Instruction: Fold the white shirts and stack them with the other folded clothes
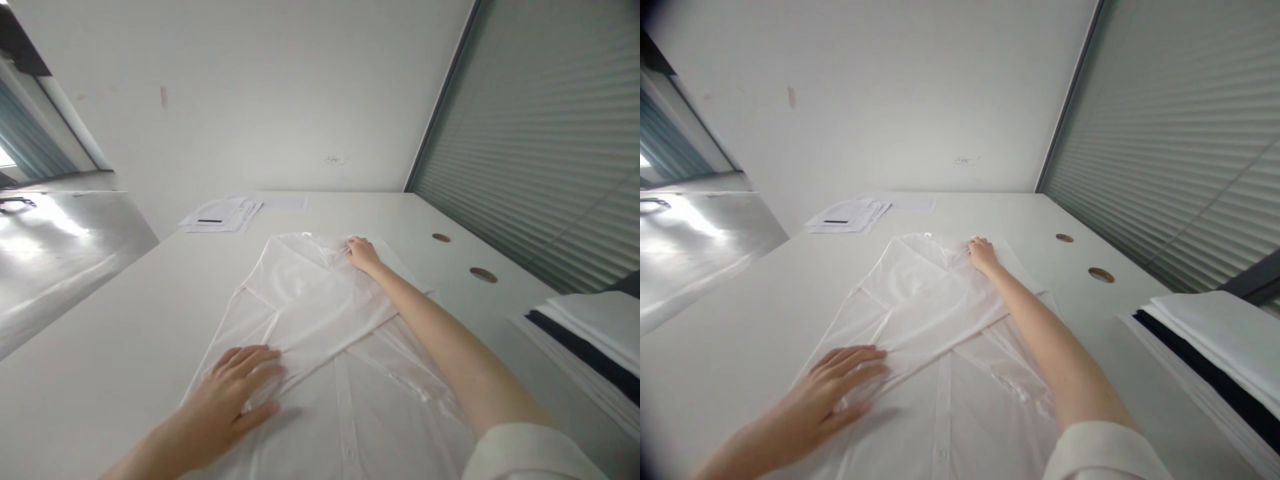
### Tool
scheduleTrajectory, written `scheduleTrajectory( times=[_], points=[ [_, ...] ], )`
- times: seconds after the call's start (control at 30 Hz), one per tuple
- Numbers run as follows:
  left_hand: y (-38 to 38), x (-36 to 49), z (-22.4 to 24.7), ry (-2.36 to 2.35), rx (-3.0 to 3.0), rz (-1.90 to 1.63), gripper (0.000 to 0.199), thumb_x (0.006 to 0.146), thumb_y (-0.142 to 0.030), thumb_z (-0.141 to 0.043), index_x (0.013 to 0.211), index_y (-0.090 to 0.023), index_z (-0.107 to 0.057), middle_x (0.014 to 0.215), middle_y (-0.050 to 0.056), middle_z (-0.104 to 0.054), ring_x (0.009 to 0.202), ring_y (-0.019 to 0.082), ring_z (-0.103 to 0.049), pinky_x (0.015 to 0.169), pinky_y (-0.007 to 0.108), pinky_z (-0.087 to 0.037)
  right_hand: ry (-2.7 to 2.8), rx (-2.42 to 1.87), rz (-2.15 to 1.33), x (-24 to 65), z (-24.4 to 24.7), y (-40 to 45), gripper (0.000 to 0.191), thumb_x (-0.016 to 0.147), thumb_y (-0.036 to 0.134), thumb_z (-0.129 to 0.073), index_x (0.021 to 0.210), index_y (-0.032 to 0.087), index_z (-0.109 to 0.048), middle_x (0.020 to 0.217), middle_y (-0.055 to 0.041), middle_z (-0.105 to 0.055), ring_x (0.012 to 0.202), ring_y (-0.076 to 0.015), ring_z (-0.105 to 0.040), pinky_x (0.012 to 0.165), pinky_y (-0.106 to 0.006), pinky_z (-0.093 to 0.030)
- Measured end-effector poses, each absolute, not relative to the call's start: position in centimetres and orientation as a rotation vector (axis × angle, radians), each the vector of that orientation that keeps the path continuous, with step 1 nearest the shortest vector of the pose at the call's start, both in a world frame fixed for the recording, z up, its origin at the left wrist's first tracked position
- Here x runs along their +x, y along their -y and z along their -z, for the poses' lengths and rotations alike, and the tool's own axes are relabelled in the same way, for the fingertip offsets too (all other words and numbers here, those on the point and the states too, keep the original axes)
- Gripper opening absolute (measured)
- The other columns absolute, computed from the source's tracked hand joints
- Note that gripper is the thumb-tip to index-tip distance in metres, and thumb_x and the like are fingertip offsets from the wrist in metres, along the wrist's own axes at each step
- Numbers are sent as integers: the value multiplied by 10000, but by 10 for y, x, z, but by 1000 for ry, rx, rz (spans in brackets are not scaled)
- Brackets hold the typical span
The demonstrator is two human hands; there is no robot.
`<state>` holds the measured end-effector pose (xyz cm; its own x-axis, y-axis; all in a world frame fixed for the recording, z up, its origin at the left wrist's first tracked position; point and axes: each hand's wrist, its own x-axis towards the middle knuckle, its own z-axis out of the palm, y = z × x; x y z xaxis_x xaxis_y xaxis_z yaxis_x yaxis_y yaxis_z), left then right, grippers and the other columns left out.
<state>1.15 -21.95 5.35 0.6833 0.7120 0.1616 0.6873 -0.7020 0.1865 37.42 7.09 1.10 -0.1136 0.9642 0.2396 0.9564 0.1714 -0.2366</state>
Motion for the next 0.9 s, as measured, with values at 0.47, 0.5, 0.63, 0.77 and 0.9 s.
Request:
scheduleTrajectory(
  times=[0.47,0.5,0.63,0.77,0.9],
  points=[
    [-68,131,-66,-1376,1355,-984,592,916,-547,-558,1404,-239,-426,1034,107,-638,825,211,-686,765,367,-568,2194,-1950,-22,343,-1,-25,573,988,498,-357,1442,164,-462,1562,-154,-360,1418,-331,-321,1132,-474,-245],
    [-79,135,-62,-1368,1326,-980,603,933,-573,-506,1413,-224,-398,1024,118,-632,784,206,-690,736,372,-576,2196,-1953,-28,344,-1,-24,573,988,492,-356,1449,166,-455,1568,-153,-352,1422,-333,-315,1133,-474,-241],
    [-108,144,-41,-1321,1235,-983,543,925,-559,-534,1295,-168,-470,938,117,-636,713,198,-684,726,411,-594,2196,-1959,-42,346,-1,-22,568,987,496,-366,1458,190,-446,1578,-134,-342,1436,-326,-297,1141,-463,-225],
    [-123,148,-20,-1294,1290,-1068,489,823,-280,-712,1261,-187,-516,896,57,-647,761,162,-666,778,380,-590,2203,-1953,-40,346,-2,-20,594,988,494,-354,1465,152,-442,1580,-150,-336,1436,-344,-293,1140,-475,-227],
    [-132,149,-6,-1318,1421,-1168,663,697,-91,-688,1332,-170,-515,1034,88,-656,832,161,-659,798,339,-573,2200,-1964,-69,346,-3,-19,610,988,497,-342,1482,148,-423,1591,-136,-321,1446,-343,-278,1152,-469,-216]
  ],
)
